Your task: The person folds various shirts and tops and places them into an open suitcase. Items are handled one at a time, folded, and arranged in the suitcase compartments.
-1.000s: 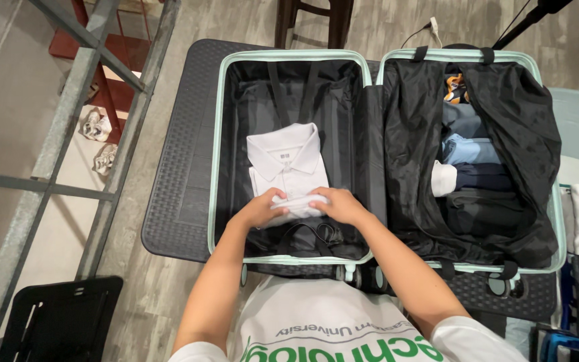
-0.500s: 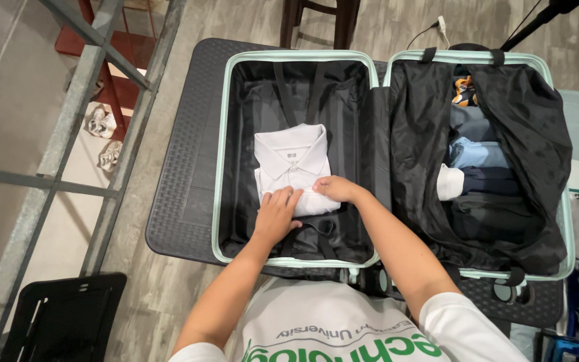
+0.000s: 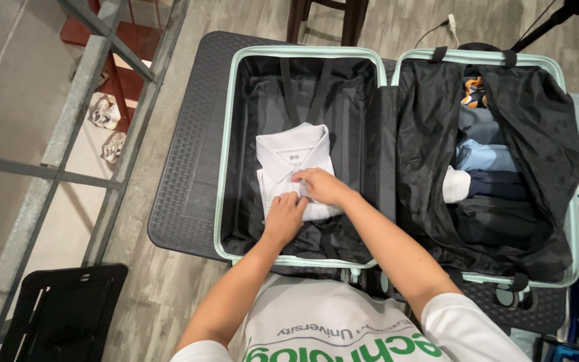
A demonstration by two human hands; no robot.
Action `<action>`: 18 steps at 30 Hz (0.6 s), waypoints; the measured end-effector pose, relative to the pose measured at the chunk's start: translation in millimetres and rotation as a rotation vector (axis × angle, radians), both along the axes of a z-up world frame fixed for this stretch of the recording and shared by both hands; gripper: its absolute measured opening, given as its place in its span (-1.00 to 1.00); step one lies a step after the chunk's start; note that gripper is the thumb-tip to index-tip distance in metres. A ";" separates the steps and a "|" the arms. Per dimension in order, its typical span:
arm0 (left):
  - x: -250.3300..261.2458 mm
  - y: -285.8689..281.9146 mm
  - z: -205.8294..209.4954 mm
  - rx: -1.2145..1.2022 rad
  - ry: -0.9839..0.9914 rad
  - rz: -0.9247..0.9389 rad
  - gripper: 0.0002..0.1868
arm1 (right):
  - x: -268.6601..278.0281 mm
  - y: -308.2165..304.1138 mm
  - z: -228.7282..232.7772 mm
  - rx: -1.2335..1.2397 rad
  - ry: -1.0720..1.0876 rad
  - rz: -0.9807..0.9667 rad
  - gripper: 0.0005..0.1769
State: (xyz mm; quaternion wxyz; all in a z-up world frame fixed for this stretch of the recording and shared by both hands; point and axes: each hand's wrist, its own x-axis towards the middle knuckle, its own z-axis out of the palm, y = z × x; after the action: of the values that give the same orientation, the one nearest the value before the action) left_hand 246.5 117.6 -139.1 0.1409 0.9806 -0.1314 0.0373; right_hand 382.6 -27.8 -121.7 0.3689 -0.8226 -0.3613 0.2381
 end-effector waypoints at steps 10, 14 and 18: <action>13.2 14.8 9.6 -0.192 0.367 -0.057 -0.33 | 13.1 13.1 -34.9 0.029 0.532 -0.044 -0.54; 36.5 41.4 11.6 -0.480 0.695 0.083 -0.16 | 20.6 17.1 -19.6 -0.191 0.581 -0.070 -0.57; 58.0 57.4 -5.4 -0.634 0.748 0.097 -0.26 | 29.8 23.4 -23.7 -0.181 0.385 0.059 -0.59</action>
State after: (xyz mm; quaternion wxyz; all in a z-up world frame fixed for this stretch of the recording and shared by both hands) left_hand 304.6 175.0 -144.6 0.4680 0.8405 -0.0080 -0.2728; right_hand 412.4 -4.5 -145.4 0.3487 -0.7808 -0.2854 0.4329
